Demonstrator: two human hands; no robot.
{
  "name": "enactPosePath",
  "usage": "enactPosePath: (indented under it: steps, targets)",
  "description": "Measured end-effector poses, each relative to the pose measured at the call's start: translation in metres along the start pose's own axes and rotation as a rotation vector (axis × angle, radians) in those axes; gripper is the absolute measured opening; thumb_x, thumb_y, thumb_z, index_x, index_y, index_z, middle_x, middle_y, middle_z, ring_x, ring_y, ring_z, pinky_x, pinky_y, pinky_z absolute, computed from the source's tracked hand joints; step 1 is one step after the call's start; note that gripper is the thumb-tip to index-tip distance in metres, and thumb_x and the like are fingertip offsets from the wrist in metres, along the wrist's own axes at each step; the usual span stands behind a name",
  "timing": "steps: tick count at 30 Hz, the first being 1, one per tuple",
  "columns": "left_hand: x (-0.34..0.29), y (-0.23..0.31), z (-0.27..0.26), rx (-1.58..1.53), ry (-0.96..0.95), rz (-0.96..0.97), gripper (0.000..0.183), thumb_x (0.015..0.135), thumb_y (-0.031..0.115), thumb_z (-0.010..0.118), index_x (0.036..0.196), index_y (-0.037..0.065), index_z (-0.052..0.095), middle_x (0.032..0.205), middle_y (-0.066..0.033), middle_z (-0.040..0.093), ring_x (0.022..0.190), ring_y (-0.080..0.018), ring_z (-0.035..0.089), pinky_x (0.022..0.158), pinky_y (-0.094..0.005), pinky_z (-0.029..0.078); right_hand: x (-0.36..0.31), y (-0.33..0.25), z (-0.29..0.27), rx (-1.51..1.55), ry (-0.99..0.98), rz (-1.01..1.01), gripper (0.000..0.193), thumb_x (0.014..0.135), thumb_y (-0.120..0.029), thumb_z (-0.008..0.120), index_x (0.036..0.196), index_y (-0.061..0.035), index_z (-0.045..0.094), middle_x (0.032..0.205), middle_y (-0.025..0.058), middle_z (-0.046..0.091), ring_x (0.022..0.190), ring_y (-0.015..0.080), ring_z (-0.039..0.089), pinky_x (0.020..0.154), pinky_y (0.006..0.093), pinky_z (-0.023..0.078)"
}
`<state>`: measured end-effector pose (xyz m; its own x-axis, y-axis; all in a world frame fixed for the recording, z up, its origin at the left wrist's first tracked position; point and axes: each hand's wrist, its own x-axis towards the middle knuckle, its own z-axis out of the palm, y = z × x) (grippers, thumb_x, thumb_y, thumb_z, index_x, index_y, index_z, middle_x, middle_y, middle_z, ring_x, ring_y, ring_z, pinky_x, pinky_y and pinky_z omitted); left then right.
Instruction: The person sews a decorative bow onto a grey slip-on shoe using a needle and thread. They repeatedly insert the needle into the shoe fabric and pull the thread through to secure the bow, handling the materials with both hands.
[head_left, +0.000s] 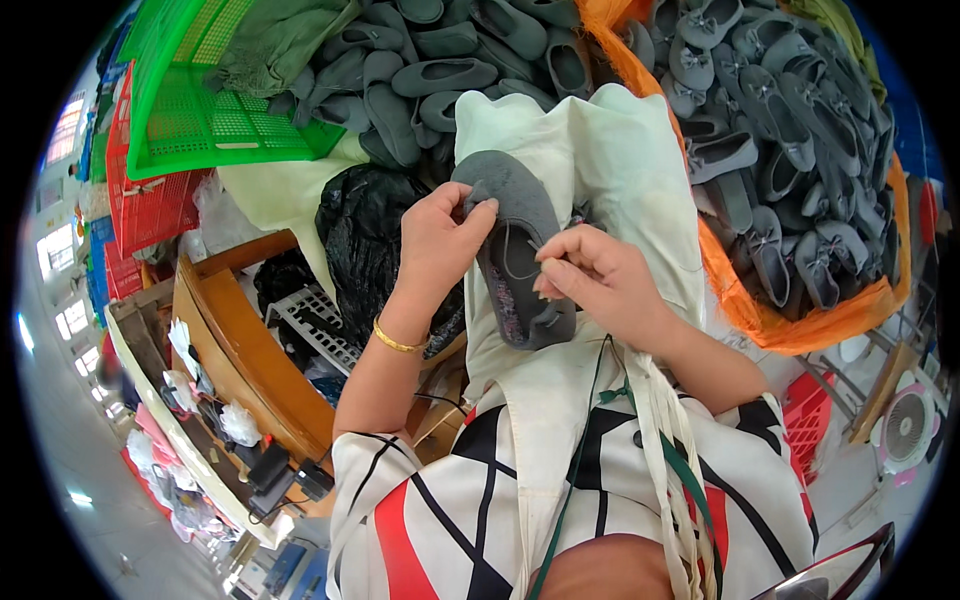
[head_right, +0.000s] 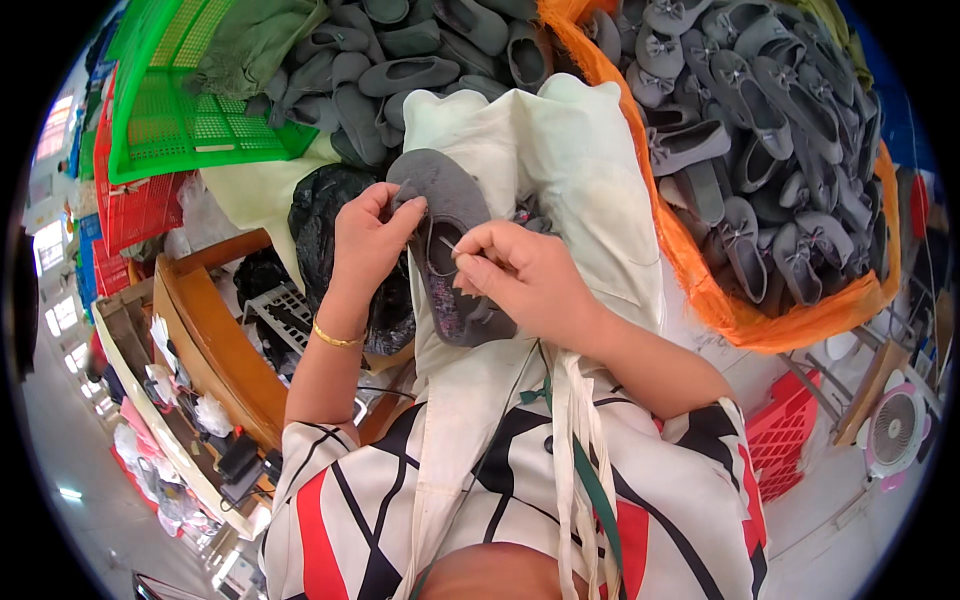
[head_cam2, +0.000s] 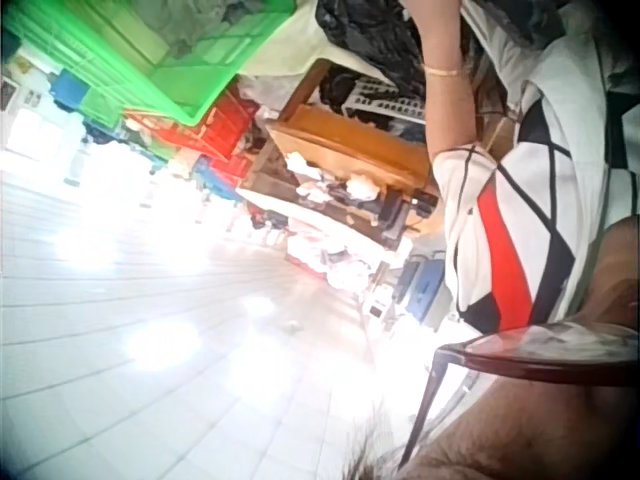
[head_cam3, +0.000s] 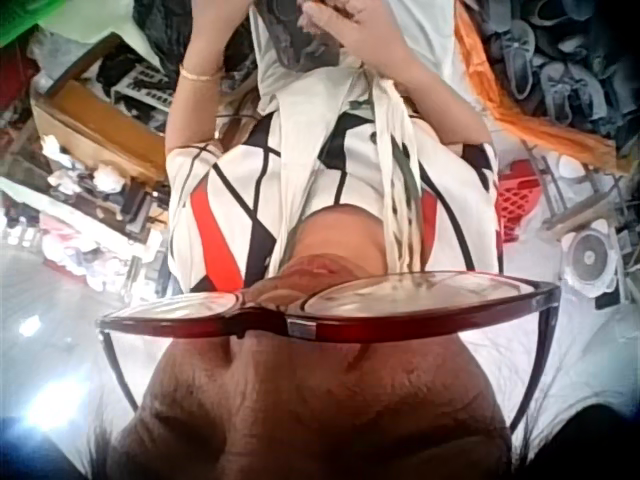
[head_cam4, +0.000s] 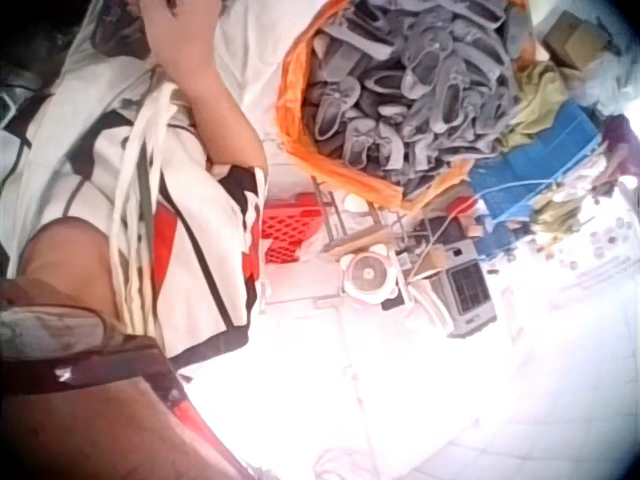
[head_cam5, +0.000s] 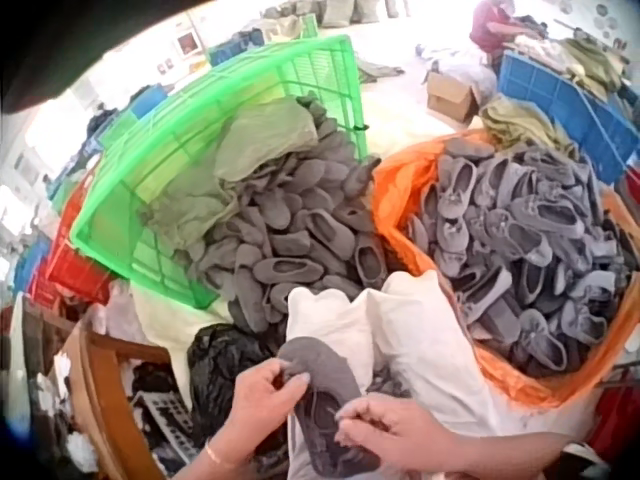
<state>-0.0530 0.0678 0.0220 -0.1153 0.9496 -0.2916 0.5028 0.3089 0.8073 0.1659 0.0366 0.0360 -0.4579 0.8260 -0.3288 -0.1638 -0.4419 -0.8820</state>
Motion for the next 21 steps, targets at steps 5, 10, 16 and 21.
enactPosePath:
  steps: [5, 10, 16, 21]
  targets:
    - [-0.004, 0.004, -0.001, -0.216, -0.033, -0.132, 0.02, 0.086, 0.016, 0.073, 0.088, -0.003, 0.068, 0.065, 0.003, 0.06, 0.057, -0.003, 0.051, 0.054, -0.0217, 0.043, 0.028, -0.007, -0.001, -0.03, -0.082, 0.243, 0.015, 0.1, -0.019, 0.059, 0.104, -0.0044, 0.06, 0.073, -0.0006, 0.062, 0.061, 0.004, 0.058, 0.055, 0.0208, 0.047]
    - [-0.006, 0.0, 0.0, -0.249, -0.015, -0.134, 0.02, 0.086, 0.016, 0.072, 0.087, -0.003, 0.067, 0.065, 0.0034, 0.059, 0.058, -0.0026, 0.051, 0.053, -0.0215, 0.042, 0.043, 0.011, 0.003, -0.123, -0.033, 0.218, 0.013, 0.099, -0.016, 0.057, 0.102, -0.004, 0.06, 0.067, -0.0022, 0.056, 0.054, 0.0035, 0.053, 0.048, 0.0217, 0.042]
    - [-0.006, -0.006, 0.001, -0.254, -0.01, -0.104, 0.02, 0.086, 0.016, 0.073, 0.087, -0.003, 0.067, 0.065, 0.0042, 0.058, 0.058, -0.0022, 0.049, 0.053, -0.021, 0.04, 0.046, 0.011, 0.007, -0.184, -0.011, 0.19, 0.017, 0.097, -0.016, 0.058, 0.097, 0.0002, 0.06, 0.067, 0.001, 0.059, 0.054, 0.0064, 0.055, 0.051, 0.0257, 0.043]
    - [-0.007, -0.007, 0.001, -0.264, -0.016, -0.095, 0.02, 0.086, 0.016, 0.073, 0.088, -0.003, 0.067, 0.065, 0.0044, 0.057, 0.059, -0.0017, 0.047, 0.053, -0.0206, 0.039, 0.046, 0.013, 0.007, -0.206, -0.013, 0.173, 0.014, 0.097, -0.014, 0.057, 0.097, -0.0004, 0.061, 0.066, -0.0003, 0.058, 0.054, 0.0059, 0.054, 0.05, 0.0245, 0.041]
